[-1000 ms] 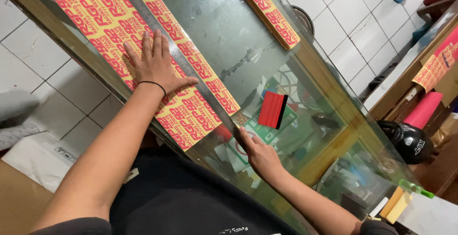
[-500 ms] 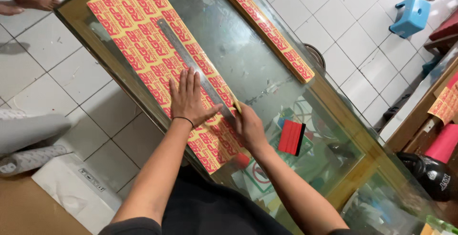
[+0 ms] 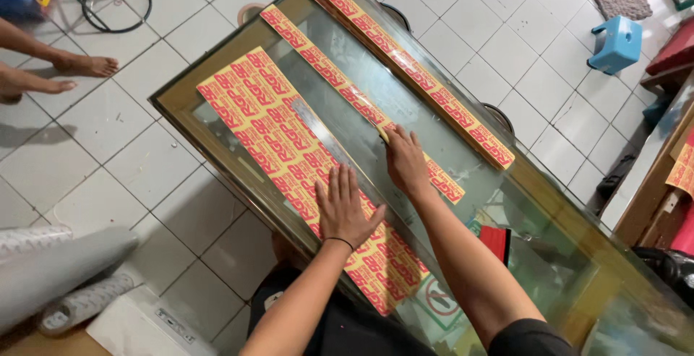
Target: The person uses a metal ruler and a utility knife to cut long strips of red and yellow patterned stickers on a glass table. They align the ruler, score the sticker material, and then peel away the cut sections.
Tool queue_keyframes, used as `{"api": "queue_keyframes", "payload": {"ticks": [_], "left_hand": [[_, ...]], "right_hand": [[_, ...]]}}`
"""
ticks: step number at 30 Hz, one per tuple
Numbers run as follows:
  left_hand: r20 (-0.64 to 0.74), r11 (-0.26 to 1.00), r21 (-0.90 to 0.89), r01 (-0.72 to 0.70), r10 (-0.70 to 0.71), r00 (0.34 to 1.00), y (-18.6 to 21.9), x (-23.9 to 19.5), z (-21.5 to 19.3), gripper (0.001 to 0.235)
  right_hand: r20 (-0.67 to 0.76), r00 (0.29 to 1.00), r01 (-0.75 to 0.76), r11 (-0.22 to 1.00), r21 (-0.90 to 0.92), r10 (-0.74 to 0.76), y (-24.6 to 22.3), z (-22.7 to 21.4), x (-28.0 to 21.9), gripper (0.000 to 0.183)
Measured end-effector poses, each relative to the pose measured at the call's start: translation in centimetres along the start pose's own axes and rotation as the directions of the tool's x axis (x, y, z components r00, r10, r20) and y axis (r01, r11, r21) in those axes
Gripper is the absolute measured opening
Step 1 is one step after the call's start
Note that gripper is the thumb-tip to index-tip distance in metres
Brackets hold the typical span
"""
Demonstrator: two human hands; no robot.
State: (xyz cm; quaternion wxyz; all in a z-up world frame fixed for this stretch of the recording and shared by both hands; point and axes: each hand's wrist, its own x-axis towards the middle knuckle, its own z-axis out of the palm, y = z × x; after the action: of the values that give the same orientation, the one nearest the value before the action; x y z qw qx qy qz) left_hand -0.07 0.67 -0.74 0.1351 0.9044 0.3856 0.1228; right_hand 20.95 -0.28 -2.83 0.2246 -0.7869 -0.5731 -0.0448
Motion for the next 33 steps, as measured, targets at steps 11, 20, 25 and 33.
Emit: {"api": "queue_keyframes", "payload": {"ticks": [11,20,25,33], "left_hand": [[-0.051,0.971,-0.091,-0.223,0.219,0.974,-11.4,9.6,-2.7,0.078],[0.126,0.921,0.093,-0.378,0.366,0.922,-18.3,13.3,-2.8,0.073],[-0.006,0.953,0.11,-0.283,0.285,0.959,-23.9,15.7,-3.8,0.07],[0.097,0.997,0.006,-0.072,0.071,0.993,-28.0,20.3,-5.4,0.105]], "right_hand": [[-0.033,0.641,-0.76,0.64,0.114,0.767,-9.3,-5.7,-22.1,0.029],[-0.062,0.584,-0.812,0.582,-0.045,0.809,-15.8,-0.7,-24.6,0.053],[0.043,0.686,-0.722,0.671,0.17,0.727,-17.9,0.6,-20.2,0.047],[0.024,0.529,-0.839,0.518,0.169,0.848,-17.8,-2.5,-20.9,0.05]]}}
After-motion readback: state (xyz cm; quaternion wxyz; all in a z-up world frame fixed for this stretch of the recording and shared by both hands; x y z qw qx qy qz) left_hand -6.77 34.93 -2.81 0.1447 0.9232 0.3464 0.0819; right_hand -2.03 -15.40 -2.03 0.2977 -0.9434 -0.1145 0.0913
